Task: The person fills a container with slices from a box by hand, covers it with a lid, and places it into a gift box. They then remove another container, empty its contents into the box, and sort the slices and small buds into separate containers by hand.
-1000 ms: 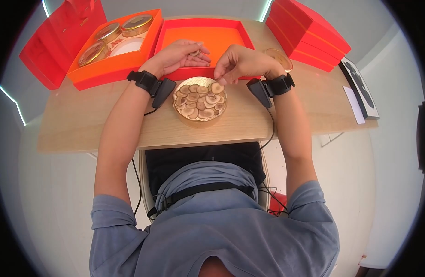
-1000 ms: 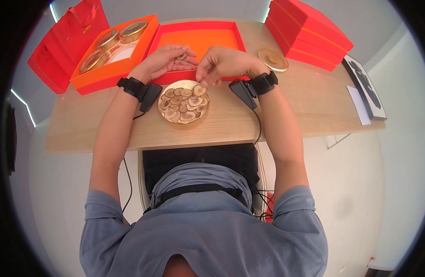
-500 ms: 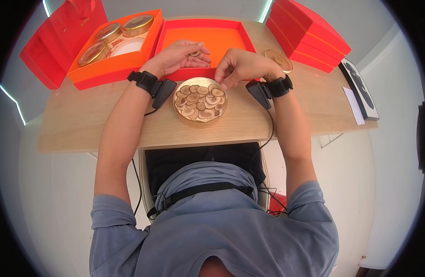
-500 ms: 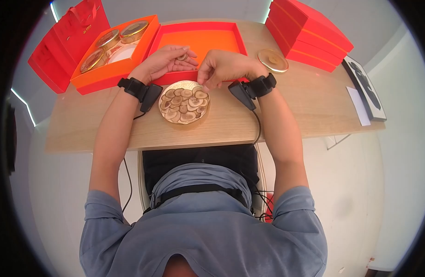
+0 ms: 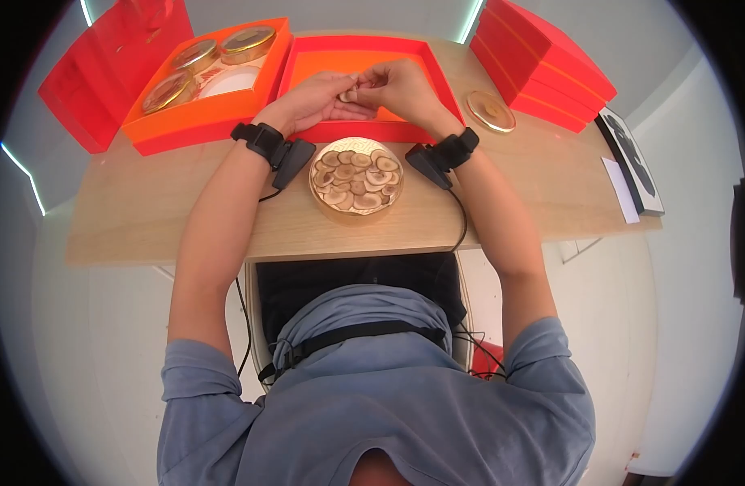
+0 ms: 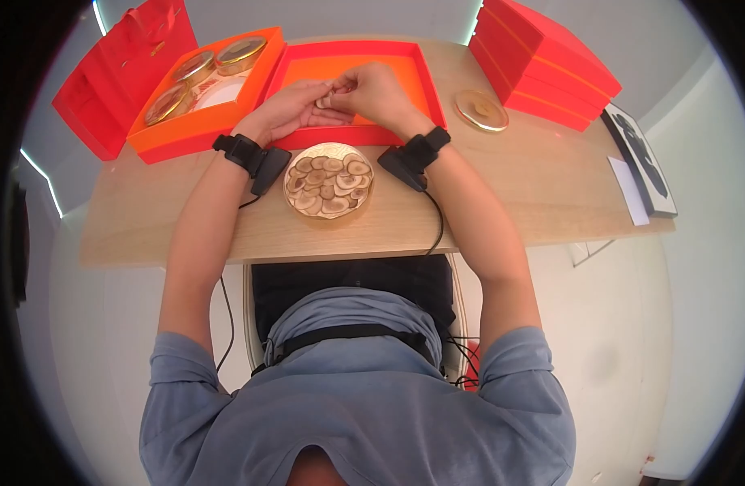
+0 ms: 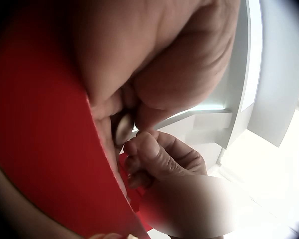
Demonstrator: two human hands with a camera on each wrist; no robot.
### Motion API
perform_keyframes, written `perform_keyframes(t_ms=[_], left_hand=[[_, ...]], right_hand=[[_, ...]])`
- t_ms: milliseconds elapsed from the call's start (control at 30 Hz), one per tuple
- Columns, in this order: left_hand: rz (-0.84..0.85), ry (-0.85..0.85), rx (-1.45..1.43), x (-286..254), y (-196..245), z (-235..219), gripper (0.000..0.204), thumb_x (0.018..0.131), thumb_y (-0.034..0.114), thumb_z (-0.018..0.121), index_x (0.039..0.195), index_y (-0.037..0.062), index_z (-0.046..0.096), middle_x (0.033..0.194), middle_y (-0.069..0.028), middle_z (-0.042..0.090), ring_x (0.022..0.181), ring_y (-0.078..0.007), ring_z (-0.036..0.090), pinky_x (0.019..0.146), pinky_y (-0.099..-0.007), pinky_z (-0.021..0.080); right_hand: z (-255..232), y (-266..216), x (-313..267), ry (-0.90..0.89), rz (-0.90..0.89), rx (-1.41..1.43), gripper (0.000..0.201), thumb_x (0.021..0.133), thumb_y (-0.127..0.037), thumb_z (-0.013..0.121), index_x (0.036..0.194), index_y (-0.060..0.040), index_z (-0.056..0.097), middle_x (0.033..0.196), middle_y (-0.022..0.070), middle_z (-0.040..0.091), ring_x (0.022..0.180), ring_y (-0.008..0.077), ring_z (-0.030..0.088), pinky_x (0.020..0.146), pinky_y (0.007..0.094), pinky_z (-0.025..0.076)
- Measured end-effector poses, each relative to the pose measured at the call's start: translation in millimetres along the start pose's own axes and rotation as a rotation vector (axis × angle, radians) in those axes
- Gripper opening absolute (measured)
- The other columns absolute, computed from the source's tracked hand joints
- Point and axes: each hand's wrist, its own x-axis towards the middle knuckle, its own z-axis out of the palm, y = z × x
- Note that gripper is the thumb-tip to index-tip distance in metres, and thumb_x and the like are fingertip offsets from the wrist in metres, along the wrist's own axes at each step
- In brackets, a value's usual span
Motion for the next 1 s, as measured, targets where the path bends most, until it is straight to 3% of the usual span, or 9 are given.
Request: perform_keyframes(t_ms=[133,333,533,633,733,933,1000], left_hand=[[0.019,-0.004,-0.036,-0.7,-0.6,-0.2,0.043,0.104,0.028,0.041,0.128,-0.0071,0.047,0.119,-0.0216,0.060,0.109,-0.0318,0.064,0.097,-0.0383,0.054],[0.038,-0.105,-0.041,-0.3,0.3,-3.8,0.042,0.103,0.028,0.046,0.128,-0.0063,0.048,0.120,-0.0214,0.060,0.108,-0.0304,0.064,0.098,-0.0372,0.053],[0.034,-0.002,0.098,-3.6,2.9,-4.3,0.035,0.097,0.024,0.059,0.118,-0.0033,0.059,0.110,-0.0163,0.067,0.098,-0.0193,0.068,0.091,-0.0308,0.056],[0.048,0.041,0.134,-10.1,10.4,1.5,0.033,0.092,0.026,0.066,0.107,-0.0037,0.063,0.103,-0.0173,0.068,0.094,-0.0198,0.069,0.087,-0.0308,0.057],[0.078,0.019,0.145,-13.6,11.1,0.5,0.030,0.096,0.026,0.062,0.110,-0.0009,0.063,0.098,-0.0123,0.070,0.085,-0.0142,0.069,0.079,-0.0273,0.058],[0.075,0.073,0.094,-16.1,11.2,0.0,0.027,0.096,0.028,0.061,0.102,0.0011,0.064,0.093,-0.0109,0.071,0.076,-0.0134,0.070,0.070,-0.0237,0.058],[0.048,0.109,0.127,-15.2,11.6,-0.4,0.030,0.095,0.031,0.062,0.101,0.0018,0.064,0.090,-0.0097,0.070,0.075,-0.0122,0.069,0.069,-0.0232,0.058]], right_hand=[[5.3,-9.1,0.6,0.055,0.048,-0.058,0.018,0.080,-0.009,0.076,0.089,0.0039,0.069,0.076,0.0066,0.070,0.067,0.0096,0.064,0.061,0.0238,0.053],[2.4,-0.8,-0.9,0.016,0.114,0.238,0.018,0.079,-0.003,0.074,0.094,0.0053,0.069,0.076,0.0079,0.070,0.068,0.0116,0.066,0.061,0.0251,0.055],[-6.6,-5.7,-13.6,0.055,0.129,0.255,0.017,0.085,-0.010,0.073,0.095,0.0034,0.070,0.080,0.0066,0.069,0.067,0.0100,0.063,0.061,0.0238,0.053],[-8.0,-2.4,-15.3,0.052,0.152,0.418,0.019,0.086,-0.014,0.073,0.095,0.0024,0.071,0.080,0.0062,0.069,0.066,0.0093,0.062,0.063,0.0229,0.051],[-13.5,-4.8,-16.8,0.022,0.143,0.574,0.019,0.087,-0.015,0.072,0.095,0.0027,0.071,0.080,0.0055,0.069,0.067,0.0089,0.061,0.064,0.0226,0.051],[-26.4,-5.4,-20.2,0.020,0.132,0.415,0.019,0.090,-0.016,0.069,0.098,0.0008,0.072,0.085,0.0049,0.070,0.069,0.0078,0.059,0.066,0.0225,0.050],[-35.6,-4.8,-21.4,-0.059,0.114,0.406,0.016,0.088,-0.013,0.070,0.096,0.0010,0.072,0.084,0.0051,0.071,0.069,0.0078,0.060,0.064,0.0226,0.050]])
